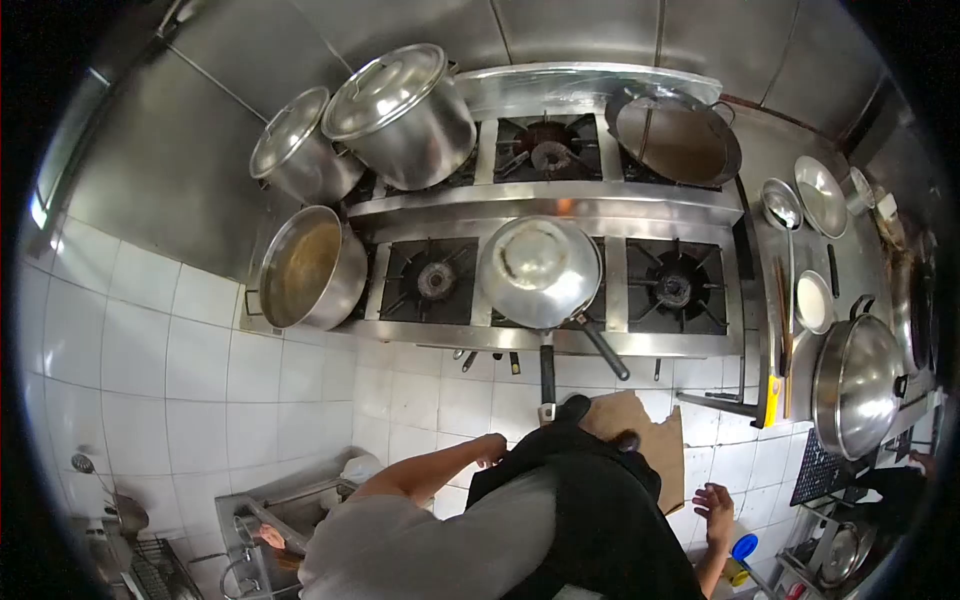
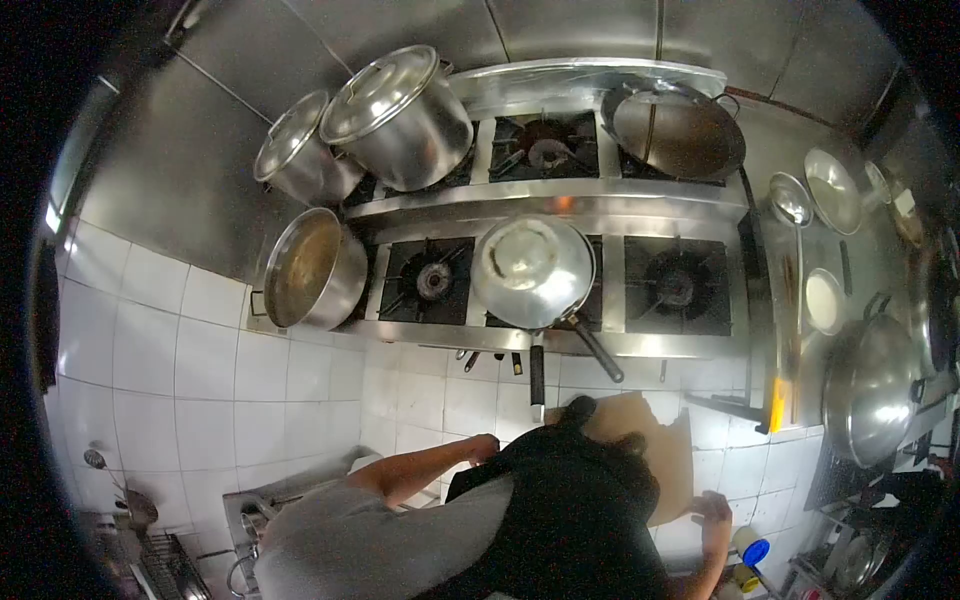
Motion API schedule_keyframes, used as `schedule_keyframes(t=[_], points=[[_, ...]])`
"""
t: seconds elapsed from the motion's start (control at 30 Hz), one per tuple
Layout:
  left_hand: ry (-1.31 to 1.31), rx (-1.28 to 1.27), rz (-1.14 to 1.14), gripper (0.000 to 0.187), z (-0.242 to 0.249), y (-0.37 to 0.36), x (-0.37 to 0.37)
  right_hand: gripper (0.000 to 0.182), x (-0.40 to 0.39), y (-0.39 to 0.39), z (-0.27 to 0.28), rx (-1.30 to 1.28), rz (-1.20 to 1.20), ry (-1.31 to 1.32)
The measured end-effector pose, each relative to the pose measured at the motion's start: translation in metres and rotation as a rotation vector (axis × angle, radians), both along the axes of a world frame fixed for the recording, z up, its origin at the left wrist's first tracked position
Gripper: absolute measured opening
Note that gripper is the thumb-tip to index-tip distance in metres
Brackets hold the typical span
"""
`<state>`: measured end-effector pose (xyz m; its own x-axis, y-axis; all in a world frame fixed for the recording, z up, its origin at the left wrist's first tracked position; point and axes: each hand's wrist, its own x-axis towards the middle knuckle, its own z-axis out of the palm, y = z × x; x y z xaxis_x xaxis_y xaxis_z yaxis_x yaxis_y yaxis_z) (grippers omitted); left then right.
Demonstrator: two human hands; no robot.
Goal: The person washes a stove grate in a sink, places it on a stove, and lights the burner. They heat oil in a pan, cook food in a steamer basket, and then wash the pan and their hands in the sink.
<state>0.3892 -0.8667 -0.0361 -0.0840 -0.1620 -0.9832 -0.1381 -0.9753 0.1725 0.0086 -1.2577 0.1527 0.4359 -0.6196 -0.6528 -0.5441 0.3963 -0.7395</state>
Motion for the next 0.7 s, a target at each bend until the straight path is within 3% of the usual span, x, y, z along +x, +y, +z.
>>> schedule_keyframes(t=[0.1,0.17,0.2,0.23,0.3,0.5,0.53,0.6,0.67,0.7], points=[[-0.193,-0.369,-0.433,0.051,-0.017,-0.006,-0.019,0.038,0.031,-0.053,0.023,-0.066,0.073,-0.038],[-0.113,-0.637,0.240,0.038,-0.007,-0.008,-0.041,0.032,0.051,-0.089,0.051,-0.126,0.105,-0.107],[-0.084,-0.506,0.370,0.029,0.007,-0.019,-0.053,0.030,0.058,-0.109,0.067,-0.132,0.104,-0.171],[-0.013,-0.530,0.284,0.029,-0.002,-0.069,-0.066,0.028,0.057,-0.132,0.077,-0.170,0.156,-0.206],[-0.008,-0.513,0.133,0.028,0.012,-0.085,-0.087,0.025,0.056,-0.172,0.096,-0.243,0.142,-0.267],[-0.171,-0.430,-0.116,0.027,0.060,-0.121,-0.128,0.020,0.015,-0.284,0.092,-0.415,-0.265,-0.311],[-0.198,-0.422,-0.150,0.027,0.068,-0.126,-0.131,0.020,0.009,-0.294,0.102,-0.560,-0.282,-0.294],[-0.266,-0.399,-0.195,0.026,0.085,-0.136,-0.131,0.019,-0.019,-0.328,0.137,-1.149,-0.300,0.151],[-0.344,-0.358,-0.252,0.026,0.117,-0.163,-0.134,0.026,-0.065,-0.377,0.148,-1.366,-0.634,0.203],[-0.393,-0.339,-0.282,0.026,0.135,-0.176,-0.135,0.031,-0.102,-0.405,0.141,-1.470,-0.703,0.403]])
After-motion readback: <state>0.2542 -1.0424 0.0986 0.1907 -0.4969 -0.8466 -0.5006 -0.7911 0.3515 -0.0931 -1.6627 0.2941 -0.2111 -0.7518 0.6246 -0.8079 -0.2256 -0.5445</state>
